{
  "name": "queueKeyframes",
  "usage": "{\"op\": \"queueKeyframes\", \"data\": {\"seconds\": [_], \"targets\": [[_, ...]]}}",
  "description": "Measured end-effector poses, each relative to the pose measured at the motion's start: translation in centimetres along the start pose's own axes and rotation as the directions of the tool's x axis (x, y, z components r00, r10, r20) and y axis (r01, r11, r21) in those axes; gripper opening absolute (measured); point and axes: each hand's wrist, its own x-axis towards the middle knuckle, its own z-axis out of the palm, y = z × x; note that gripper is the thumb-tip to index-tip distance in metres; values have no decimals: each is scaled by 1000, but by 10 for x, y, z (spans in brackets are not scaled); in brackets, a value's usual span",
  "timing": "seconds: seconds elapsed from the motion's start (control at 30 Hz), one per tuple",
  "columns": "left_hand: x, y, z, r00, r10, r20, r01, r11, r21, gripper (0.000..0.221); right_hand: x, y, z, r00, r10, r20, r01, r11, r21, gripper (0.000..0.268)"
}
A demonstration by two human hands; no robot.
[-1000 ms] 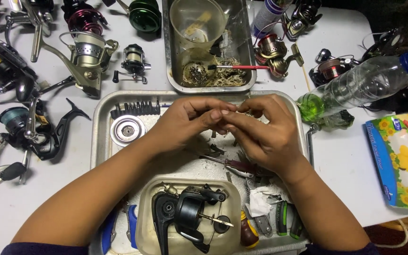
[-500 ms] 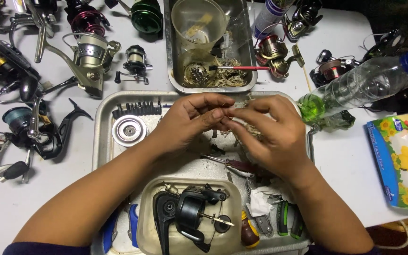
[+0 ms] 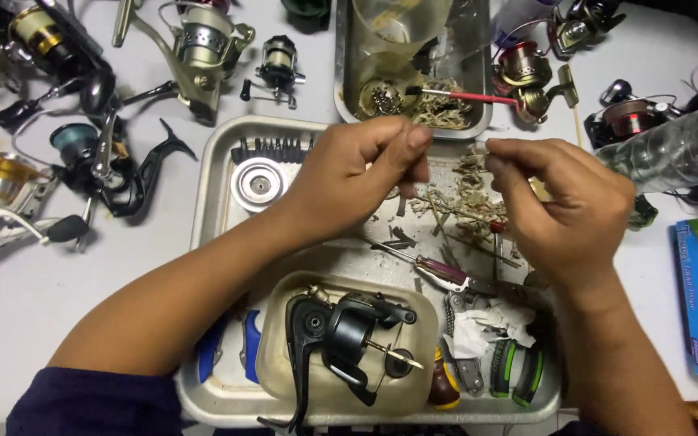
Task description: The person is meticulously cleaning and assembling the internal components of a fishing reel spool, including washers and gears.
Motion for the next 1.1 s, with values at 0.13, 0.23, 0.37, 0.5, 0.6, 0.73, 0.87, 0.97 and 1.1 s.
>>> {"op": "queueKeyframes", "data": {"seconds": [0.13,0.23,0.37,0.5,0.6,0.73,0.87,0.97,1.1], "targets": [[-6,15,-25,1000,21,-9,-20,995,94,61,7,7,-3,992,28,126,-20,997,-69,4],[-19,28,-47,991,132,-18,-131,991,23,41,18,6,1,964,79,254,-63,995,-74,5],[-42,35,-74,982,141,-126,-117,976,182,47,33,5,21,889,187,419,-203,979,-6,13],[-65,29,-94,963,155,-220,-75,939,336,29,47,-1,56,750,275,602,-333,943,-16,20],[-79,14,-102,972,123,-200,-38,922,385,32,46,6,93,740,138,659,-186,983,3,25],[-84,3,-108,984,-138,-111,175,852,494,57,43,10,122,745,56,665,-115,992,46,23],[-84,-17,-109,970,-238,54,155,771,618,87,49,2,118,706,114,699,-144,989,-15,25],[-83,-30,-109,962,-252,102,108,697,709,98,46,6,101,732,95,675,-68,995,-67,21],[-77,-33,-108,939,-315,139,98,630,770,97,35,5,73,708,128,694,35,976,-215,24]]}}
